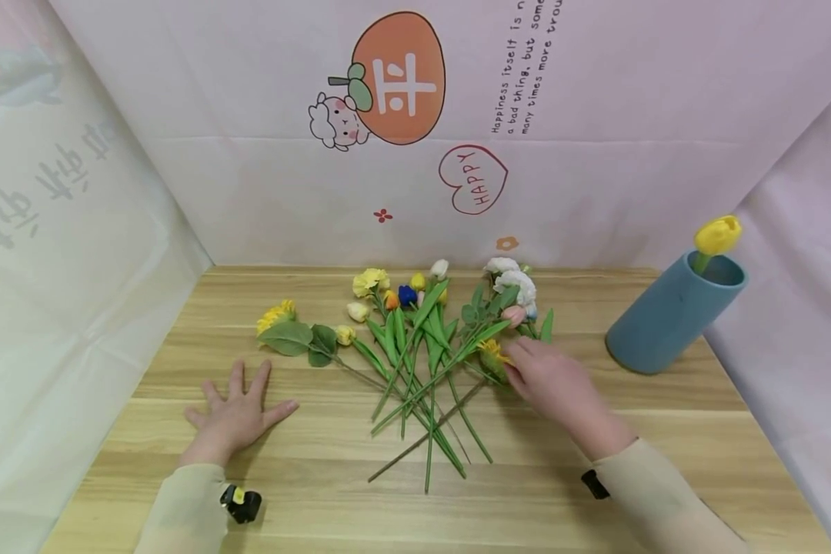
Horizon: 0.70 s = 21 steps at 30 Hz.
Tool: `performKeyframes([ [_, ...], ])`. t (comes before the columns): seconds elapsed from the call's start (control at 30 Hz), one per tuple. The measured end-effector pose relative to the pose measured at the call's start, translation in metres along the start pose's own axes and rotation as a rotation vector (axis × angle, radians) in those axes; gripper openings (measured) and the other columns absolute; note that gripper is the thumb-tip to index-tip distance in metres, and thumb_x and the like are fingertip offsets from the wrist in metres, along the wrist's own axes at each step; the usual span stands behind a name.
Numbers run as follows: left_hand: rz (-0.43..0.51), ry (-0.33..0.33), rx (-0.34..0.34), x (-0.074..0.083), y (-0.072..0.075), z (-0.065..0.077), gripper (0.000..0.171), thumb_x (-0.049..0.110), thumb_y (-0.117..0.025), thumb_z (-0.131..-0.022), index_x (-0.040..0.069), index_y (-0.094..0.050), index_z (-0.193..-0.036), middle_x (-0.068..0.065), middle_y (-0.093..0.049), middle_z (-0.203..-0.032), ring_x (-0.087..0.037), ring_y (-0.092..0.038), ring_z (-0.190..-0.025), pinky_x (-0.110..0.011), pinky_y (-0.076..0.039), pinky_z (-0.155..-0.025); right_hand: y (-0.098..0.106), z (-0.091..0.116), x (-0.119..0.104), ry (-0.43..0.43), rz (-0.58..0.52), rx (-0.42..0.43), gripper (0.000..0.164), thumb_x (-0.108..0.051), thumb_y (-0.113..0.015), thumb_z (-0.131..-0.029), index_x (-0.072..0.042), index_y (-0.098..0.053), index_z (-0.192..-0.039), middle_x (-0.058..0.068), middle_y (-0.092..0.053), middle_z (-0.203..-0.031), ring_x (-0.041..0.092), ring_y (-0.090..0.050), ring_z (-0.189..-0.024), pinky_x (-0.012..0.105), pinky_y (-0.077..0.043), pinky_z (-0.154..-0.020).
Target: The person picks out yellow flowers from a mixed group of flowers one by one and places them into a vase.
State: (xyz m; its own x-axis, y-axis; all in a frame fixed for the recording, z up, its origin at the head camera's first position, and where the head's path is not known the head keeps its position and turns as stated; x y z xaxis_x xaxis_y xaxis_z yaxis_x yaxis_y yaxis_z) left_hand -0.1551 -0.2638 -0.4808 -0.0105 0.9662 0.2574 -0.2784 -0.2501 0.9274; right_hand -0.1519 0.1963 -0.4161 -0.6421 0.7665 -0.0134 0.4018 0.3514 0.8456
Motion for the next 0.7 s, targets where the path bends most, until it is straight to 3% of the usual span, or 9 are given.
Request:
performKeyframes([
  [0.3,-0.005,-0.006,0.005,-0.001,0.0,0.0,0.101,0.08,-0.039,-0.084,0.016,-0.007,-0.155,-0.033,0.008,-0.153,-0.074,0.015,-0.117,-0.09,0.005,-0.075,-0.03,0.007,-0.014,-0.126,0.042,-0.204,0.022,-0.016,-0.077,-0.081,-0.01,-0.056,-0.078,0.001,-0.054,-0.069,0.017,-0.051,-0.051,0.034,-0.042,-0.038],
  [0.7,0.0,-0.007,0.003,-0.001,-0.001,0.0,0.102,0.08,-0.04,-0.084,0.015,-0.006,-0.155,-0.034,0.008,-0.153,-0.074,0.016,-0.117,-0.09,0.005,-0.075,-0.041,0.013,-0.019,-0.164,0.132,-0.25,0.02,-0.003,-0.073,-0.081,-0.007,-0.055,-0.075,0.005,-0.053,-0.066,0.017,-0.047,-0.046,0.034,-0.039,-0.034],
])
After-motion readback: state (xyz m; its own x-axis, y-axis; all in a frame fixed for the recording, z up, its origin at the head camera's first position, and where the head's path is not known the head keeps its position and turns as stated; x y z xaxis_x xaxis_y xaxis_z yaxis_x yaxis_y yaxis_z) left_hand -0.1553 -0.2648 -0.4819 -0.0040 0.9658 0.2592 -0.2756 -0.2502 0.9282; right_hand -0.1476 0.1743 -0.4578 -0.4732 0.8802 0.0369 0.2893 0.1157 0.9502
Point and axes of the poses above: each hand's wrist, its own z-axis away from the middle knuckle, its own y-axis out of the back of the hand, x = y × z, the point moved 2 cm from there along -z, towards the middle knuckle
